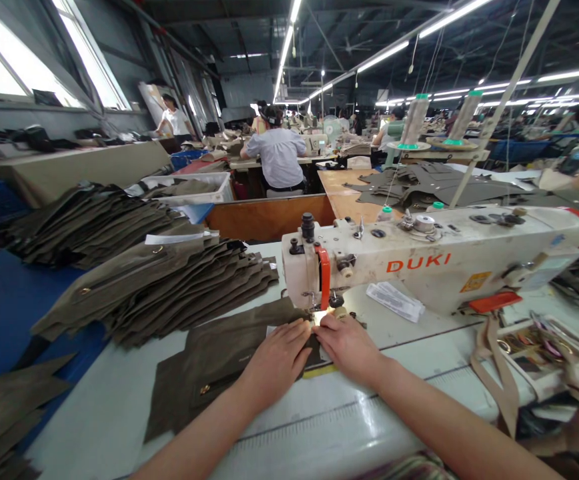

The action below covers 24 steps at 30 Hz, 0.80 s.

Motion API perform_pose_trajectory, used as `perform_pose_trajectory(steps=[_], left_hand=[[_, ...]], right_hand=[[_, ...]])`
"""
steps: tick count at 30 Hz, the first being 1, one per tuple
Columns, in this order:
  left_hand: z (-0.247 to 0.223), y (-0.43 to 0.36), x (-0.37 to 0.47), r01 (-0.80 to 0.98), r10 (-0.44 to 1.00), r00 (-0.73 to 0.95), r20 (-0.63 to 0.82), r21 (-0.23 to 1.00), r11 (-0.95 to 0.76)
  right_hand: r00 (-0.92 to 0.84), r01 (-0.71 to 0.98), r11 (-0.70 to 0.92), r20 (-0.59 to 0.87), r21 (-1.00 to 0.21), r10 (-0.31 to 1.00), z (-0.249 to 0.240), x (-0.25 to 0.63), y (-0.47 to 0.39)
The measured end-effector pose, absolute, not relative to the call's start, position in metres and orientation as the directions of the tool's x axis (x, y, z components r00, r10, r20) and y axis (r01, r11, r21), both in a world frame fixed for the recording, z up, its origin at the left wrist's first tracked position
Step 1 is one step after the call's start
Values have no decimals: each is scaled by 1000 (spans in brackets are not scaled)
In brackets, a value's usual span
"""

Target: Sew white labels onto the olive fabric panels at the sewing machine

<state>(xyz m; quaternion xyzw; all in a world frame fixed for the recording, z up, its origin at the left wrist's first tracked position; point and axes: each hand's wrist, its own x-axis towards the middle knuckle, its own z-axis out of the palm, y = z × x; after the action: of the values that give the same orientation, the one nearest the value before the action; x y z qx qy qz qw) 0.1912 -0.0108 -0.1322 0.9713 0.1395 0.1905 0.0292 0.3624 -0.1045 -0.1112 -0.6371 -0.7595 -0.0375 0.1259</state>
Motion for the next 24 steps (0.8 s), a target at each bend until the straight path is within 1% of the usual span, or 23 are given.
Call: perform_pose_trajectory(steps=[6,14,19,24], left_hand=[[-133,-7,192,250,285,886,366,139,-958],[-132,-6,192,234,265,895,358,129,-964],[-131,-5,193,229,270,893,359,152,-961],[-130,4,199,258,286,898,335,126,-958]], right_hand=[[-141,979,170,235,-108,962,-110,361,-104],[-142,982,167,228,-94,963,-110,361,-103],[-147,979,177,255,-97,956,-111,361,-103],[-148,980,180,287,-89,946,-115,362,-104]])
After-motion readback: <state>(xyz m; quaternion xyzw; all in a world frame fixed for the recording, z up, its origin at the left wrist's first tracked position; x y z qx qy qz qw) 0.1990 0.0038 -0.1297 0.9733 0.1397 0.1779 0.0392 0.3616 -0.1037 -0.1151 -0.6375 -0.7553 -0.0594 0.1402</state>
